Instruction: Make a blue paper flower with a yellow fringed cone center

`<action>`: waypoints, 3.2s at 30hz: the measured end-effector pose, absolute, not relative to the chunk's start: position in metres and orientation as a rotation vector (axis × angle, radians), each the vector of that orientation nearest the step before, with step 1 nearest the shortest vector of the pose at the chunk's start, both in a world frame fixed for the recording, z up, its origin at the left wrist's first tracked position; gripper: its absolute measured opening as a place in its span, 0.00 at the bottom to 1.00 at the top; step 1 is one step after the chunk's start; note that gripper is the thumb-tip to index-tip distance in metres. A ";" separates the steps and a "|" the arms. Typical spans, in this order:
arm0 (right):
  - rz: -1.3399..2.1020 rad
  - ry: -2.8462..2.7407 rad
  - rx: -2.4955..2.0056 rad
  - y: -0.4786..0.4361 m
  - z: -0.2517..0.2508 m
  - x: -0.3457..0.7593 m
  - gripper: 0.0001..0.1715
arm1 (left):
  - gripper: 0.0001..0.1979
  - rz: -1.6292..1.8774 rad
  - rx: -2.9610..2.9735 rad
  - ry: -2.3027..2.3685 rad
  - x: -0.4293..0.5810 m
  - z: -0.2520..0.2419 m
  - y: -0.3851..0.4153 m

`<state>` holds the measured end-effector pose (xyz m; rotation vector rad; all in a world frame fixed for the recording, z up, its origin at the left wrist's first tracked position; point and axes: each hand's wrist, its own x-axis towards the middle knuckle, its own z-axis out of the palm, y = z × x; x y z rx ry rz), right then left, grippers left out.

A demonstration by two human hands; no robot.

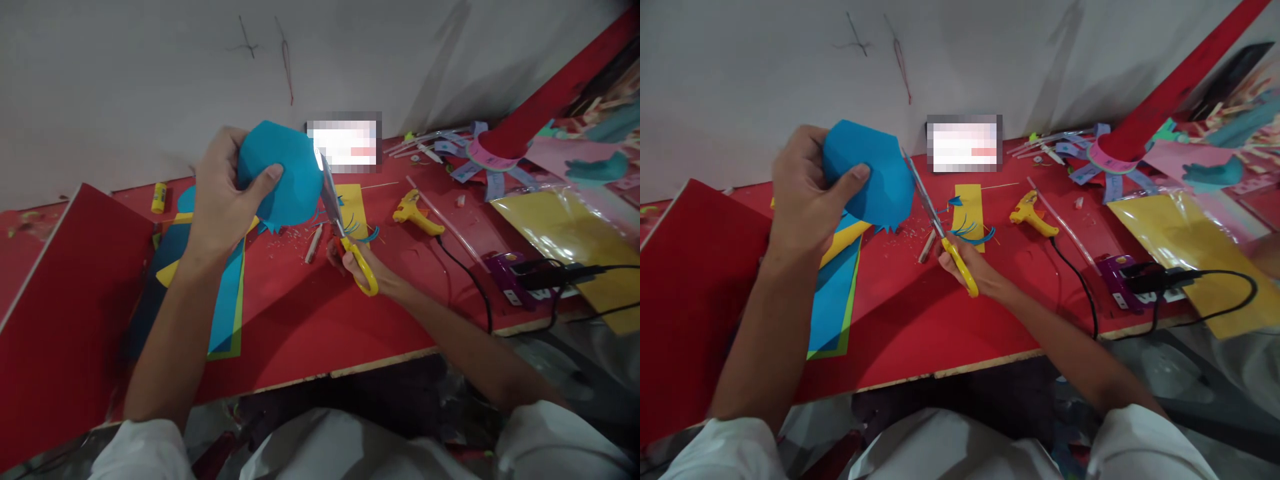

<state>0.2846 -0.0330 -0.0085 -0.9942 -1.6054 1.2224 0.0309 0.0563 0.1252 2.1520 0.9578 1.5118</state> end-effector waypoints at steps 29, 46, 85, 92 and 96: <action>1.201 -1.779 -1.022 -0.035 0.017 0.295 0.39 | 0.19 1.460 2.465 1.035 0.034 0.152 0.036; 1.084 -1.783 -1.146 -0.034 0.013 0.296 0.38 | 0.19 1.467 2.462 0.993 0.039 0.151 0.032; 1.181 -1.599 -0.989 -0.040 0.010 0.288 0.44 | 0.15 1.644 2.235 1.029 0.065 0.132 0.027; 1.144 -1.608 -0.935 -0.042 0.013 0.290 0.42 | 0.18 1.603 2.163 1.022 0.068 0.128 0.027; 1.225 -1.583 -0.881 -0.040 0.008 0.289 0.41 | 0.21 1.610 2.191 0.955 0.064 0.127 0.030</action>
